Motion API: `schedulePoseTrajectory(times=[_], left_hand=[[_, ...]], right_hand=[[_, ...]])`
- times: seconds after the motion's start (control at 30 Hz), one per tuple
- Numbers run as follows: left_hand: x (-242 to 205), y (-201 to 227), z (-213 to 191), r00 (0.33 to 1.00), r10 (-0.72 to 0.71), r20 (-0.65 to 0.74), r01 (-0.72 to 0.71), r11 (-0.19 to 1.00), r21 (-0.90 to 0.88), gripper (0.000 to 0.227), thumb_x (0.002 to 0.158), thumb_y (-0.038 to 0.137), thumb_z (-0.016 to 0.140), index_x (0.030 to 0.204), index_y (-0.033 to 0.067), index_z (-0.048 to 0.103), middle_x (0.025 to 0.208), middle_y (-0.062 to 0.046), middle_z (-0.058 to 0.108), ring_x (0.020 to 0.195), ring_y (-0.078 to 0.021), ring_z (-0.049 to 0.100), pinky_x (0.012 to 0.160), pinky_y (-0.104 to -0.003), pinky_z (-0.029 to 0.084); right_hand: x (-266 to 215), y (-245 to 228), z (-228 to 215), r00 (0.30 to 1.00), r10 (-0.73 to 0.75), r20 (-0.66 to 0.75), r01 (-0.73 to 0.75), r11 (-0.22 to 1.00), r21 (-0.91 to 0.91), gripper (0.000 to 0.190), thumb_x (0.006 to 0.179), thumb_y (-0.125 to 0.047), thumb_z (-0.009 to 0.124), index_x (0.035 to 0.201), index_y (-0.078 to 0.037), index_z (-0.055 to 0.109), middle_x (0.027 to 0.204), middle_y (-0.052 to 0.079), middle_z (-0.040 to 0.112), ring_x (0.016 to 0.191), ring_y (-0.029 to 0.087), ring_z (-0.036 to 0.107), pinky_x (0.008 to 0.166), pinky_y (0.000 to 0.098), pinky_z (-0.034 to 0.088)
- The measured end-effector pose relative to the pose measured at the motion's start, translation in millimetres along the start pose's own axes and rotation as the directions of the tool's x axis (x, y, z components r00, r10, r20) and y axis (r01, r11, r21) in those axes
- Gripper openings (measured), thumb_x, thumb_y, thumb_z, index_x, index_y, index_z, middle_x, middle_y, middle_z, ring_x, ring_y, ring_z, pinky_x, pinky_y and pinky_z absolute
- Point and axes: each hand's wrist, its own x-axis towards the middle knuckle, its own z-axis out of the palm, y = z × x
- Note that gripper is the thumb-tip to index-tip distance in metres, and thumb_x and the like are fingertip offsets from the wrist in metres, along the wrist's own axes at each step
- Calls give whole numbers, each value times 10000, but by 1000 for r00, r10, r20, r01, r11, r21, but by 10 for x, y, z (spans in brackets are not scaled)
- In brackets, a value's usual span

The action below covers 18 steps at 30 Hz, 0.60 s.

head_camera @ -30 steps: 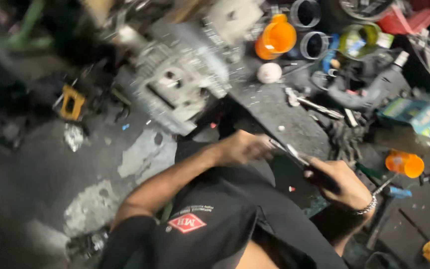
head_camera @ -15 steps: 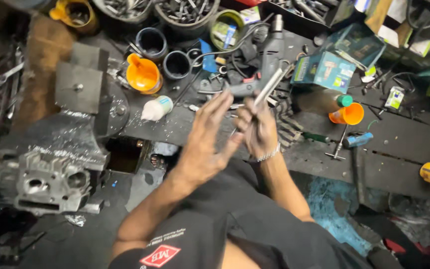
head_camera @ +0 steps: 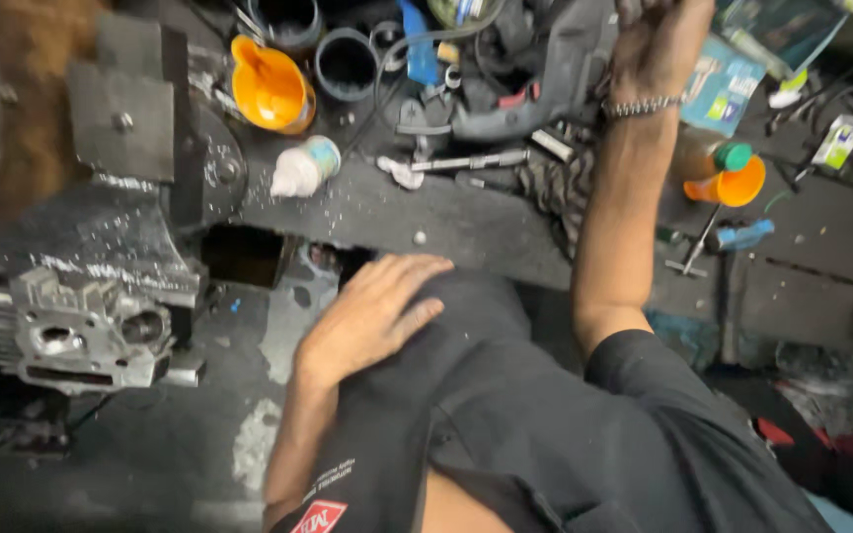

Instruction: The person cleans a metal engine casing with a rag, then uses a power drill to work on a bolt or hole on the casing. The person handles the casing and a rag, and uses a power drill.

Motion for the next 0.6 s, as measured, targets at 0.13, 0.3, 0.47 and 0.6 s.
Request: schedulePoseTrajectory(times=[0.13, 0.3, 0.47, 0.6], left_hand=[[-239, -100, -41, 995, -58, -87, 58, 998, 4, 443, 983, 282, 647, 1373, 81, 583, 1345, -126, 629, 1255, -338, 571, 1069, -431, 439], [-488, -191, -7, 996, -71, -58, 70, 997, -8, 438, 975, 283, 648, 1363, 88, 593, 1332, -132, 634, 1233, -340, 570, 1039, -440, 445], [-606, -179, 37, 1000, 18, -19, -18, 999, -27, 412, 989, 290, 642, 1356, 106, 602, 1320, -111, 649, 1242, -316, 586, 1052, -424, 449], [-719, -138, 78, 945, 188, -268, -231, 963, -137, 409, 1039, 236, 657, 1412, 90, 570, 1416, -121, 624, 1375, -319, 565, 1163, -405, 454]], right_hand=[[-1123, -245, -100, 904, -81, 419, 426, 212, -879, 230, 1130, -266, 690, 1202, -48, 665, 1079, 120, 717, 1019, 277, 679, 926, 417, 537], [-2278, -187, -219, 994, 101, 35, 89, -606, -791, 821, 756, -460, 844, 1318, 62, 552, 1212, 283, 618, 1048, 490, 580, 811, 590, 486], [-2627, -430, 30, 970, 213, 113, 203, -465, -862, 318, 897, -236, 751, 1143, -55, 662, 1167, 199, 664, 1086, 426, 605, 894, 513, 492], [-2918, -845, 605, 849, 436, 299, 232, 201, -952, 216, 940, -118, 625, 1116, 2, 586, 981, 185, 627, 914, 351, 609, 835, 411, 498]])
